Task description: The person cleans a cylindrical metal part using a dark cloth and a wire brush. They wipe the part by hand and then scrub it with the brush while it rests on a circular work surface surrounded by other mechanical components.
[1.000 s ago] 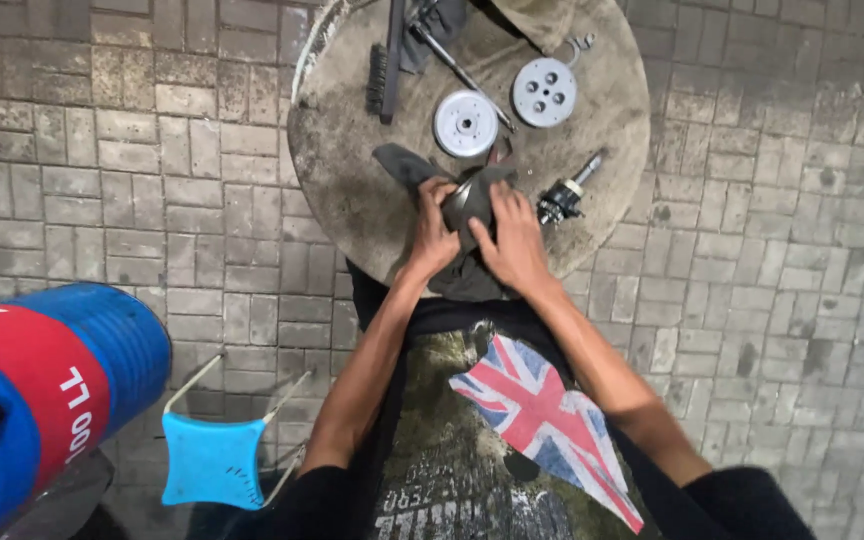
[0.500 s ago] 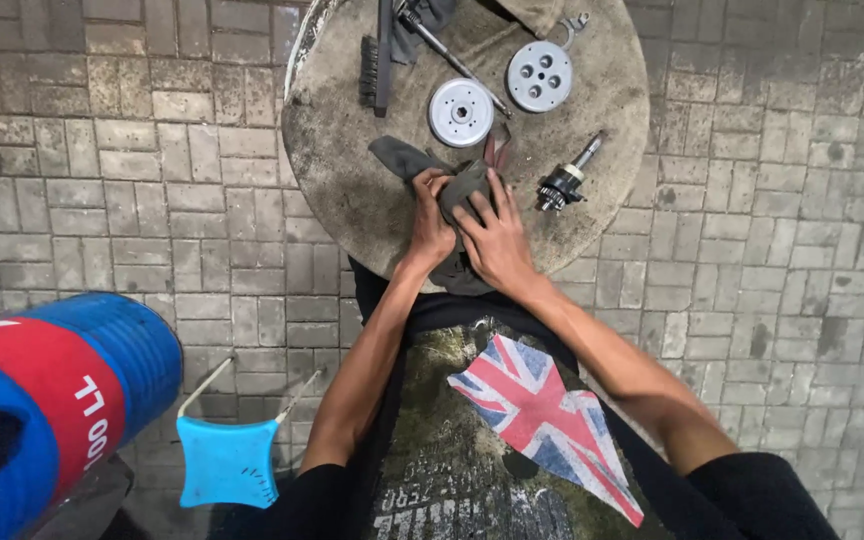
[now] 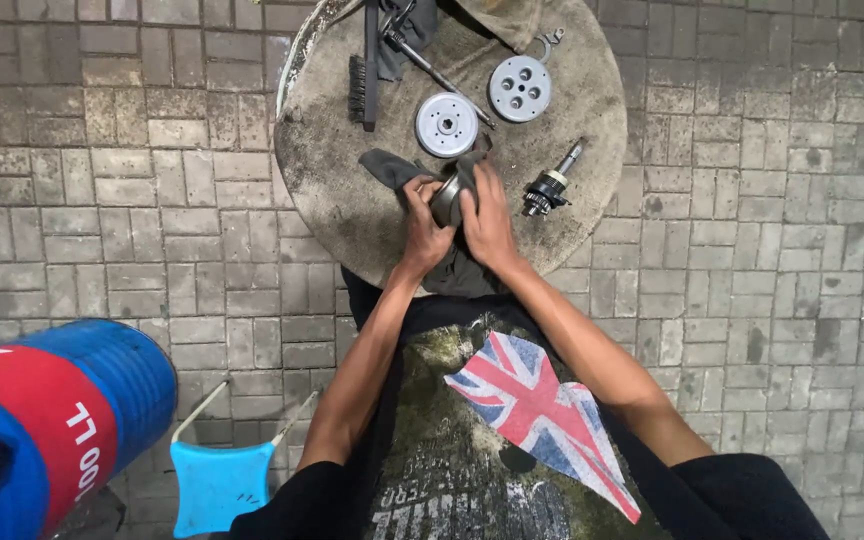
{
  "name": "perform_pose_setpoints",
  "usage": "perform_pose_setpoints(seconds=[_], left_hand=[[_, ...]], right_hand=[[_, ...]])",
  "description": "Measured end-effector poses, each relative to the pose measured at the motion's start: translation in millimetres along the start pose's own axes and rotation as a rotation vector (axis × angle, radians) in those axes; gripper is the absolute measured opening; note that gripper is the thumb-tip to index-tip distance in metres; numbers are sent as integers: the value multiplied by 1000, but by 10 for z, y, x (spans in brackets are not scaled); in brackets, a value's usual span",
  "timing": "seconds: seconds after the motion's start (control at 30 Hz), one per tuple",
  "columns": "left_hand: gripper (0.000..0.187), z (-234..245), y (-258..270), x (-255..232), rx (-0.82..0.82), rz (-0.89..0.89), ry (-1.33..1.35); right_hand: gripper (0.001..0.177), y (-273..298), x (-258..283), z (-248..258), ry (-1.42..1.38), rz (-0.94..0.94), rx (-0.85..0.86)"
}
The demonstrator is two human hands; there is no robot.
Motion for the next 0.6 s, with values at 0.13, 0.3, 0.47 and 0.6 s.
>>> perform_pose_setpoints(seconds=[0.13,0.3,0.47,0.6], left_hand=[[67,31,19,56,8,85,182],[72,63,72,137,-54,122,148],[76,91,159,355,-60,88,162],[84,141,195,308,-22,136,137]], right_hand=[[41,-73,-399,-175,-166,-124,-7],[41,-150,-655,-199,-369,-315,68],[39,-66,-657,-199,-390,-346,88],[43,24,-479,-91,-375,-357,127]])
Point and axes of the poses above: each hand's wrist, its own y-axis away from the middle knuckle, its own z-axis out of the back of the hand, x = y × z, the point moved 7 cm from there along -y, towards the middle knuckle, and after that the axes turned 4 degrees about y, right-handed, at the moved point
